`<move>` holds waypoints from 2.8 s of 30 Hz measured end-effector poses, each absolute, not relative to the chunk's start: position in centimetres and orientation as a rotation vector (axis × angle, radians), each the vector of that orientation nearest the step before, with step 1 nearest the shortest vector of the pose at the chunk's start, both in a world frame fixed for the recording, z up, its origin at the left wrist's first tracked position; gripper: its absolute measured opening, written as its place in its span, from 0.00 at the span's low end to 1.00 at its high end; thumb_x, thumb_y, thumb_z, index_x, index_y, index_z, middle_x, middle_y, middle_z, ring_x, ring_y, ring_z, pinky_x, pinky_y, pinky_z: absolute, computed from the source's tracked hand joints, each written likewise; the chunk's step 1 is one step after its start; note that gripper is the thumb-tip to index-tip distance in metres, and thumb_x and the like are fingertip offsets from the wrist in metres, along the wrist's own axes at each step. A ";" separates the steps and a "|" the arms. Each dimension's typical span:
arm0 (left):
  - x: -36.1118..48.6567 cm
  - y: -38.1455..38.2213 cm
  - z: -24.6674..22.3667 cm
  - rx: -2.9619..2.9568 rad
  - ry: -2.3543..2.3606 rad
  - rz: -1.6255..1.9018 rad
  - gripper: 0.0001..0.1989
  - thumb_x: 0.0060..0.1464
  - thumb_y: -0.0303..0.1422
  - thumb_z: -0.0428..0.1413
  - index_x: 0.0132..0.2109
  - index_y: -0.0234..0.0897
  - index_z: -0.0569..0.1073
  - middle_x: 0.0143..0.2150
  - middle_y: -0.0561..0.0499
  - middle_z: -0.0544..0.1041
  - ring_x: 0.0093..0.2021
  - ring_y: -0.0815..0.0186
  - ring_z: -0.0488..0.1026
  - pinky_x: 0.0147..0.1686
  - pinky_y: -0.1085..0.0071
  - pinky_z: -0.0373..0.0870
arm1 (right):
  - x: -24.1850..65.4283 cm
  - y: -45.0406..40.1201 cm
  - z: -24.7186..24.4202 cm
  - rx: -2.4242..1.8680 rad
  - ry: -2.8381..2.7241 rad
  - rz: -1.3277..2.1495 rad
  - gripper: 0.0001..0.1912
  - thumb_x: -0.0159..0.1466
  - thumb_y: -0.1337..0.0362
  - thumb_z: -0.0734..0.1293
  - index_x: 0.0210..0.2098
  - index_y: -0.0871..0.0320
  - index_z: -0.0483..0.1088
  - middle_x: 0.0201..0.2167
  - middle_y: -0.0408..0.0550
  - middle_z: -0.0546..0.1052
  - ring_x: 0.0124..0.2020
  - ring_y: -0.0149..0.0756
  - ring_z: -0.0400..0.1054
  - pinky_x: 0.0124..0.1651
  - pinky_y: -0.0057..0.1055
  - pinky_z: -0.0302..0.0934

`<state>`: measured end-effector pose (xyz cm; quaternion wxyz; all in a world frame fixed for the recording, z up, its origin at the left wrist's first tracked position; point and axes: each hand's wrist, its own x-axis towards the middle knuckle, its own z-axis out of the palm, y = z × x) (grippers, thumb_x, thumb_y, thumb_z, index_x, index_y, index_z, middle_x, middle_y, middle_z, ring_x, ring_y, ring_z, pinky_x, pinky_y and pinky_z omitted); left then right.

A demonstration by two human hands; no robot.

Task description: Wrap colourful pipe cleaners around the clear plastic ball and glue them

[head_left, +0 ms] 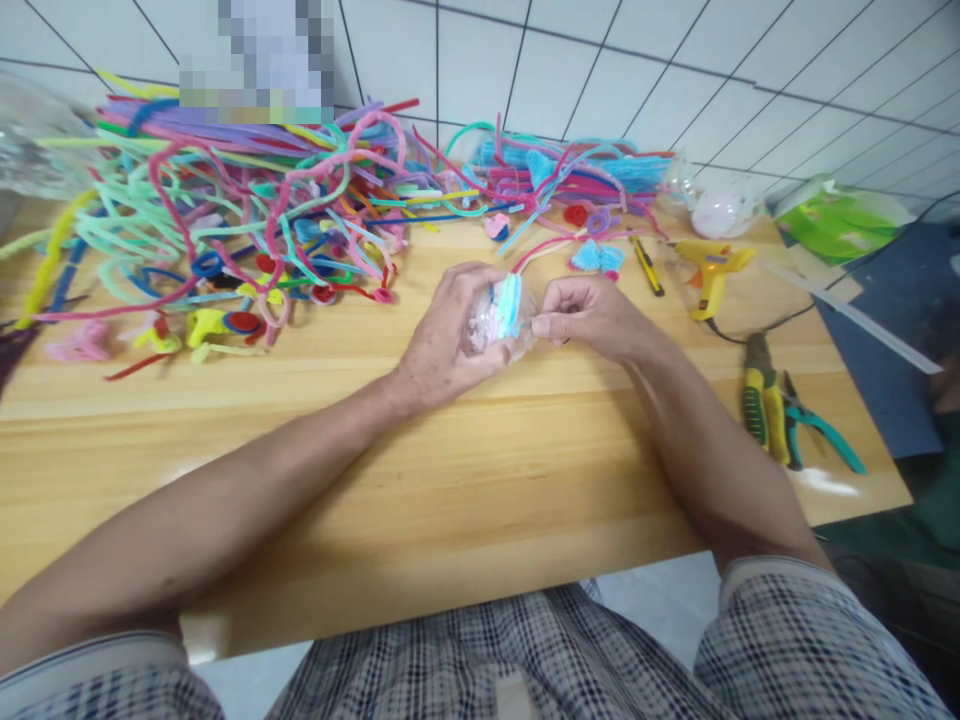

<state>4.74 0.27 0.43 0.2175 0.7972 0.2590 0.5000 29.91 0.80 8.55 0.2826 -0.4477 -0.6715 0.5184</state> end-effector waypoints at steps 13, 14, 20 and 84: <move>4.6 0.3 0.4 2.268 0.719 1.359 0.33 0.71 0.48 0.64 0.75 0.48 0.65 0.69 0.38 0.76 0.71 0.47 0.75 0.72 0.43 0.78 | 29.9 0.3 8.4 -1.183 -1.737 1.365 0.32 0.55 0.38 0.88 0.26 0.53 0.73 0.17 0.36 0.71 0.19 0.27 0.57 0.24 0.30 0.47; 4.7 0.2 0.4 2.267 0.736 1.350 0.33 0.70 0.47 0.64 0.75 0.48 0.65 0.69 0.38 0.76 0.71 0.47 0.75 0.72 0.43 0.78 | 30.0 0.3 8.3 -1.179 -1.713 1.368 0.32 0.55 0.38 0.88 0.26 0.53 0.72 0.17 0.36 0.71 0.19 0.27 0.57 0.24 0.31 0.47; 4.8 -0.1 0.3 2.219 0.745 1.380 0.33 0.70 0.45 0.67 0.74 0.49 0.64 0.70 0.39 0.76 0.72 0.45 0.75 0.73 0.42 0.77 | 30.6 0.6 7.9 -1.191 -1.572 1.309 0.27 0.57 0.43 0.87 0.27 0.52 0.72 0.19 0.37 0.71 0.22 0.29 0.62 0.30 0.31 0.53; 4.4 -0.1 0.8 2.273 0.709 1.293 0.32 0.75 0.50 0.61 0.76 0.48 0.62 0.71 0.37 0.74 0.73 0.44 0.73 0.73 0.40 0.75 | 28.1 -1.1 6.1 -1.125 -1.613 1.194 0.34 0.56 0.38 0.88 0.49 0.46 0.74 0.52 0.47 0.80 0.57 0.48 0.75 0.55 0.43 0.72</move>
